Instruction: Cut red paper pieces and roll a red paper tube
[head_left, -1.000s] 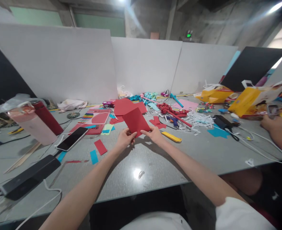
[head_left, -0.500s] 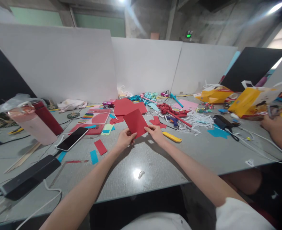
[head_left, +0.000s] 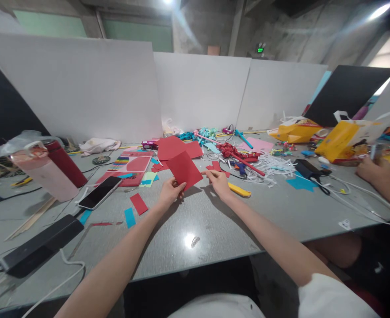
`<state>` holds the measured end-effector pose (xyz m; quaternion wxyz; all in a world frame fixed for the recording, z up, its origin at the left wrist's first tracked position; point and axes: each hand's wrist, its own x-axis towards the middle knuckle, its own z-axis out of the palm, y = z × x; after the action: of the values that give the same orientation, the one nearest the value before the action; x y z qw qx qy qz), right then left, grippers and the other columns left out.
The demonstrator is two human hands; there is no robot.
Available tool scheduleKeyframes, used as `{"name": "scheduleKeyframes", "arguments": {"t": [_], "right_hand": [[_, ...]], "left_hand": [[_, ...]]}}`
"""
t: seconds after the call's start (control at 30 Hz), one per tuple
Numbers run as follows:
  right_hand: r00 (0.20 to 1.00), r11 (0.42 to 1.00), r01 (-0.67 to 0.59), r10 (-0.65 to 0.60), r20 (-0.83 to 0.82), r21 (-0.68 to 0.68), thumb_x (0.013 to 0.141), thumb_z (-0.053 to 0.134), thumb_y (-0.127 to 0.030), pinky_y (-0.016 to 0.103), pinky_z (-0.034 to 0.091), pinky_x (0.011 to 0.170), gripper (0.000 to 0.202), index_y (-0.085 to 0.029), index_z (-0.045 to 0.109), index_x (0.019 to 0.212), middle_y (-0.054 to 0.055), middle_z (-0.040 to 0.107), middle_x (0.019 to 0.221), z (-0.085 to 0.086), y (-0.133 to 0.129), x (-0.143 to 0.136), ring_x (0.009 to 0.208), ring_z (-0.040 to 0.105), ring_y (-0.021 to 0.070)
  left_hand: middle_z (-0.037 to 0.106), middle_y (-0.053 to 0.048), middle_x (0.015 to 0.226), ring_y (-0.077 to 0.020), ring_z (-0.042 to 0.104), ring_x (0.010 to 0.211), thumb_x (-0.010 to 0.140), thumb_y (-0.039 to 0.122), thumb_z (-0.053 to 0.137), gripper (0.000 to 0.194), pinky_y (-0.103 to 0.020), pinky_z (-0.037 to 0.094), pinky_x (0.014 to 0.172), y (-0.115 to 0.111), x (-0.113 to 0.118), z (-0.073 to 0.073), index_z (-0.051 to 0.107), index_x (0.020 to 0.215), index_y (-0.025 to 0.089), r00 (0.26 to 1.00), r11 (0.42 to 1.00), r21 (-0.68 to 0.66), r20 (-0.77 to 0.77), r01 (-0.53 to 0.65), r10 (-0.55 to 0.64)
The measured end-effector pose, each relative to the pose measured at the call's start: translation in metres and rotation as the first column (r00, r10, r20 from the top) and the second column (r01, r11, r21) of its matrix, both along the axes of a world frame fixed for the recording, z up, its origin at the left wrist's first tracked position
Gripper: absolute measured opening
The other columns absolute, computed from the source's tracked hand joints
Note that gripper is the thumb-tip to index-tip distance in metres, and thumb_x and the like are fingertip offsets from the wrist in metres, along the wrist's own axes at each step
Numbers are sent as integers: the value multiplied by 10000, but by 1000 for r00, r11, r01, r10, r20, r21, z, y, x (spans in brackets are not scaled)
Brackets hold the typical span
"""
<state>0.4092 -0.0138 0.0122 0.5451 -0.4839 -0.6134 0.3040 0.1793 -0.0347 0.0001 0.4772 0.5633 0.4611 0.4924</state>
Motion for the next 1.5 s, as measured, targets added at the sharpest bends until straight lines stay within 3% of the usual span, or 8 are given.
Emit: {"name": "scheduleKeyframes", "arguments": {"t": [0.23, 0.57, 0.93, 1.13, 1.33, 1.5], "right_hand": [[1000, 1000, 13, -13, 29, 19, 895, 591, -592, 305, 401, 643, 497, -154, 823, 860, 33, 629, 725, 3, -2, 0, 655, 513, 169], [998, 1000, 11, -11, 64, -4, 898, 571, -677, 313, 326, 594, 585, -158, 787, 735, -14, 467, 561, 1, -1, 0, 563, 401, 148], [999, 1000, -6, 6, 38, -9, 900, 558, -602, 301, 295, 568, 522, -159, 754, 707, -31, 416, 552, -1, -1, -1, 549, 379, 141], [997, 1000, -22, 23, 69, -7, 914, 525, -543, 303, 339, 579, 482, -155, 766, 759, -25, 454, 571, -2, 0, -2, 569, 436, 147], [999, 998, -38, 38, 6, -41, 869, 528, -426, 282, 382, 548, 404, -163, 765, 1063, -10, 583, 702, -10, 8, -2, 586, 477, 137], [991, 987, -134, 131, -40, -86, 876, 573, -456, 267, 436, 552, 373, -178, 742, 1059, 9, 665, 803, -16, 11, -4, 589, 550, 130]], "left_hand": [[649, 6, 635, -117, 600, 494, 793, 398, 829, 367, -220, 483, 447, 3, -1, -2, 663, 1004, 149, 997, 1000, -16, 72, -21, 22], [654, 4, 668, -99, 584, 496, 686, 419, 921, 486, -200, 457, 441, 8, -4, -5, 663, 989, 138, 967, 995, -101, 255, 11, 16], [603, 26, 620, -90, 569, 504, 680, 382, 920, 458, -183, 440, 451, 2, -6, 2, 657, 958, 130, 950, 984, -179, 309, 23, 34], [618, 17, 647, -76, 559, 496, 696, 353, 913, 421, -177, 434, 454, 4, -6, 3, 649, 936, 131, 941, 980, -197, 336, 32, 37], [632, 8, 676, -94, 600, 512, 755, 316, 880, 379, -185, 466, 459, 4, -6, 4, 658, 1000, 130, 949, 979, -199, 313, 37, 28], [698, -29, 755, -113, 648, 525, 804, 268, 832, 347, -190, 488, 451, 3, -4, 3, 649, 1065, 133, 965, 979, -187, 260, 76, -25]]}}
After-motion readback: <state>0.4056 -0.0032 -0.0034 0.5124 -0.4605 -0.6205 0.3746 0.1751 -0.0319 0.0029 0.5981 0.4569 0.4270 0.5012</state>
